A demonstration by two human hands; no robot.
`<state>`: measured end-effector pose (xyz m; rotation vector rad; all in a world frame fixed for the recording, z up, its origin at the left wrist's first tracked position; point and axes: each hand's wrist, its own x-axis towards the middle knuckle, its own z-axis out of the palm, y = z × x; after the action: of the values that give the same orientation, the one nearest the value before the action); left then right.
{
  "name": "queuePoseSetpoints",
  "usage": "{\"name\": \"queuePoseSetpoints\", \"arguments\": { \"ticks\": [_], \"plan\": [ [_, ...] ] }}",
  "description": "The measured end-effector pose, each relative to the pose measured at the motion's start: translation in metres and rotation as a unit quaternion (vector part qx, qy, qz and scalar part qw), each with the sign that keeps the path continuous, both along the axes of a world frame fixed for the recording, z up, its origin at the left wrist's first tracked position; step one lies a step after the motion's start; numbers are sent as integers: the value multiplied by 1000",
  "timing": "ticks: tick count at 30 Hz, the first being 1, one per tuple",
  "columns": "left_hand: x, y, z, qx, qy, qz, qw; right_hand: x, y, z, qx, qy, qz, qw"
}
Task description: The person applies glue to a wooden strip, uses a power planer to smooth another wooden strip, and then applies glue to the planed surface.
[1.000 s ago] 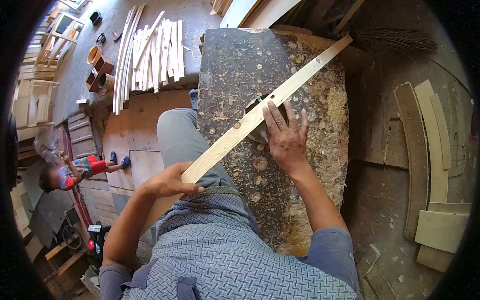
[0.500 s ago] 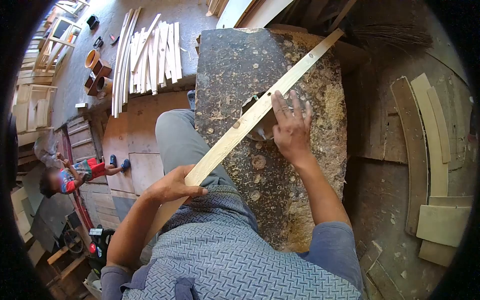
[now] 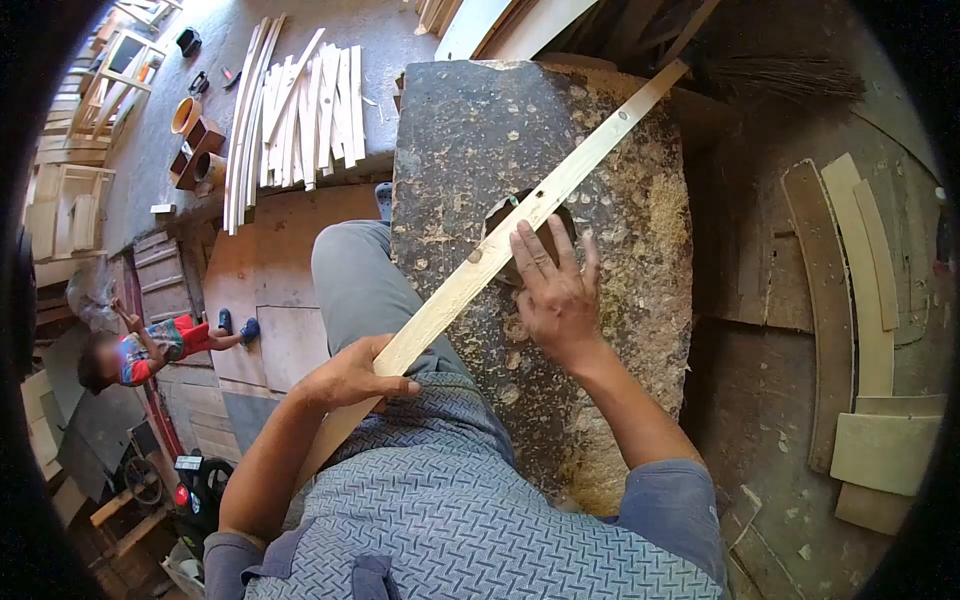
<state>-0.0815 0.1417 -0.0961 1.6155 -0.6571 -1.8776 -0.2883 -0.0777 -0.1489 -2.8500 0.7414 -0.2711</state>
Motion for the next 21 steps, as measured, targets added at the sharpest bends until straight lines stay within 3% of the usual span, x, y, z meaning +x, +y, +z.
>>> {"name": "queuePoseSetpoints", "arguments": {
  "ticks": [5,9,13,18,21],
  "plan": [
    [-2,1,-1,4,12,5,1000,5,2,-1,38,-32,-34,998],
    [-3,3,-3,1,1,5,1000,0,14,2,13,-4,8,1000],
    [-6,3,-1,11,21,27,999,2,-6,1,-1,2,-41,999],
    [-5,3,-2,17,5,12,1000,-3,7,4,0,-2,11,1000],
    [-4,2,-3,22,19,16,999,-1,-2,-1,-2,-9,-24,1000]
  ]
}}
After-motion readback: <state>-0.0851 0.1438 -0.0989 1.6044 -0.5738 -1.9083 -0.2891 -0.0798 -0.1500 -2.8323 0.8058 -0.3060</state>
